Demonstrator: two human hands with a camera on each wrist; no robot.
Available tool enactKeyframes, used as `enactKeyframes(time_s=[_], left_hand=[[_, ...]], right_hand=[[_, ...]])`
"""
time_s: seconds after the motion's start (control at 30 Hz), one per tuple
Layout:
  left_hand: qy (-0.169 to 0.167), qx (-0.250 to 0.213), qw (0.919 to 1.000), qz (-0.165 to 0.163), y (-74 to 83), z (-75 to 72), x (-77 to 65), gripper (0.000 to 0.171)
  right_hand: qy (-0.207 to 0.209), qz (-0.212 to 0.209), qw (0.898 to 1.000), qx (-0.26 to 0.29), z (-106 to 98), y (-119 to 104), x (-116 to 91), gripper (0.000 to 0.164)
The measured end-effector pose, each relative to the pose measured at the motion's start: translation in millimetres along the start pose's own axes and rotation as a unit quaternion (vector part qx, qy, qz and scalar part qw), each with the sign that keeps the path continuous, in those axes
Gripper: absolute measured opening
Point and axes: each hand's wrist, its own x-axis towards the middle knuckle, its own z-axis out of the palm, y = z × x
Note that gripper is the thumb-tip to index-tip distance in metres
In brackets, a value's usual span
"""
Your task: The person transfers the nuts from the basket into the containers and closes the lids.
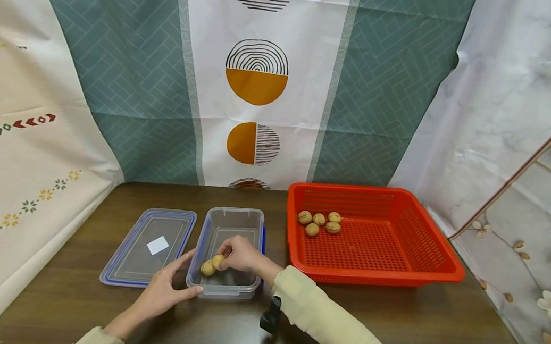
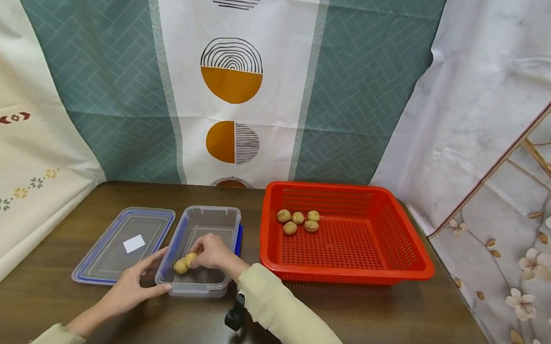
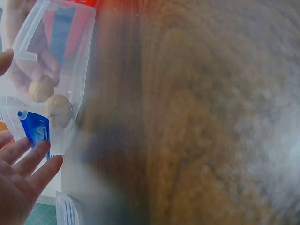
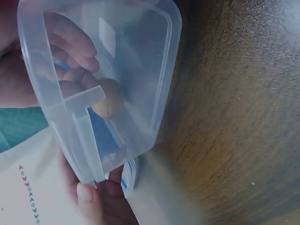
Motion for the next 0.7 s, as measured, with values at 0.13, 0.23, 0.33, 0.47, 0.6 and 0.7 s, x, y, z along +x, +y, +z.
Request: enactKeyframes(time_s=[0.13, 0.23, 0.33, 0.47, 0.6, 0.7], left_hand=[[0.000, 0.002, 1.0000, -0.003, 0.2, -0.2, 0.5, 0.078], [0.003, 0.010, 0.9999, -0.004, -0.8, 0.0, 0.7, 0.078], [0.006, 0.017, 0.9998, -0.001, -1.9, -0.2, 1.1, 0.079], [0.007, 0.020, 0.9998, 0.000, -1.7, -0.2, 1.3, 0.079], [0.008, 0.022, 0.9997, 0.000, -0.8, -0.1, 1.5, 0.078], [0.008, 0.021, 0.9997, 0.003, -1.3, 0.2, 1.0, 0.078]], right_hand=[[0.017, 0.010, 1.000, -0.007, -0.2, 0.4, 3.7, 0.022], [0.022, 0.016, 0.999, -0.018, 0.2, 0.7, 4.2, 0.022], [0.019, 0.030, 0.999, -0.034, 0.8, 0.5, 4.2, 0.021], [0.006, 0.056, 0.997, -0.053, 1.2, 0.0, 4.8, 0.020], [-0.007, 0.068, 0.995, -0.077, 1.6, -0.1, 5.8, 0.021], [-0.013, 0.074, 0.993, -0.090, 2.9, 0.1, 6.9, 0.022]])
